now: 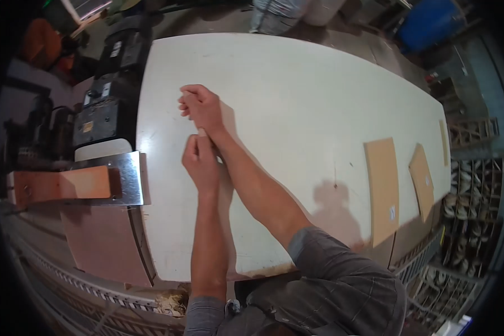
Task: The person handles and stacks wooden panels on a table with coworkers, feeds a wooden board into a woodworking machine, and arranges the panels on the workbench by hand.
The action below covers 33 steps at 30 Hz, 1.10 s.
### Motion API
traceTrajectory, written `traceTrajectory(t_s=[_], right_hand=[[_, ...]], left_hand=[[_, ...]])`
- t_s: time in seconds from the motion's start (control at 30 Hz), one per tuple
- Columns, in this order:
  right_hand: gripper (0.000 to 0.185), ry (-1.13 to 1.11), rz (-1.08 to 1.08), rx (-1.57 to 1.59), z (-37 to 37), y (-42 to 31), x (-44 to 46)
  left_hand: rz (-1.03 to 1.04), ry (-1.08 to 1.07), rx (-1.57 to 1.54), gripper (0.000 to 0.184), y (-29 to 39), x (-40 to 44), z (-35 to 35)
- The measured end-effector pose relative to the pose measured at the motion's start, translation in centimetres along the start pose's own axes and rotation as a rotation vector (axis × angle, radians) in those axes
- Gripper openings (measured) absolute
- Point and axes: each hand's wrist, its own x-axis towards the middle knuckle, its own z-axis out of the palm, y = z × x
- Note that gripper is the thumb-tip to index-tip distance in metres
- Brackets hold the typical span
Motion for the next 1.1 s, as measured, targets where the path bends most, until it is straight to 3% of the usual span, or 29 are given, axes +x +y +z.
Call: traceTrajectory(t_s=[0.13, 0.27, 0.33, 0.4, 0.43, 0.47, 0.53, 0.63, 0.73, 0.83, 0.93, 1.1], right_hand=[[0.023, 0.027, -0.077, -0.108, -2.6, -1.0, -2.5], [0.03, 0.36, -0.479, -0.749, -13.3, -5.7, -9.7], [0.039, 0.544, -0.57, -1.098, -21.5, -10.5, -16.2], [0.047, 0.751, -0.47, -1.247, -30.1, -14.2, -23.7], [0.05, 0.892, -0.513, -1.562, -35.2, -14.8, -27.6], [0.052, 0.882, -0.519, -1.616, -37.6, -16.9, -32.0], [0.055, 1.021, -0.156, -1.773, -43.1, -18.0, -38.5], [0.068, 1.095, 0.005, -1.791, -50.0, -15.6, -43.4], [0.071, 1.116, -0.116, -1.832, -52.0, -14.2, -42.7], [0.072, 1.048, -0.032, -1.811, -51.6, -15.9, -41.6], [0.072, 0.998, -0.099, -1.818, -52.9, -17.0, -40.6], [0.071, 0.902, -0.098, -1.728, -54.1, -20.5, -38.5]], left_hand=[[0.046, -0.083, 0.008, 0.036, -2.8, 1.0, -0.9], [0.008, -0.168, -0.059, 0.029, -0.7, 0.4, 0.3], [0.001, -0.209, 0.004, 0.026, 0.3, -0.4, 0.7], [0.054, -0.235, 0.037, 0.026, -0.3, -0.2, 0.8], [0.051, -0.265, 0.051, 0.026, -0.8, -0.2, 0.9], [0.066, -0.279, 0.064, 0.026, -1.0, -0.3, 1.1], [0.099, -0.304, 0.103, 0.026, -1.3, -0.6, 1.4], [0.163, -0.31, 0.209, 0.027, -1.6, -1.3, 1.4], [0.188, -0.284, 0.242, 0.025, -0.8, -2.3, 1.5], [0.187, -0.288, 0.257, 0.022, -1.9, -1.9, 1.3], [0.344, -0.257, 0.311, 0.021, -4.9, 0.0, 0.9], [0.585, -0.116, 0.764, 0.026, -5.1, -2.2, 2.7]])
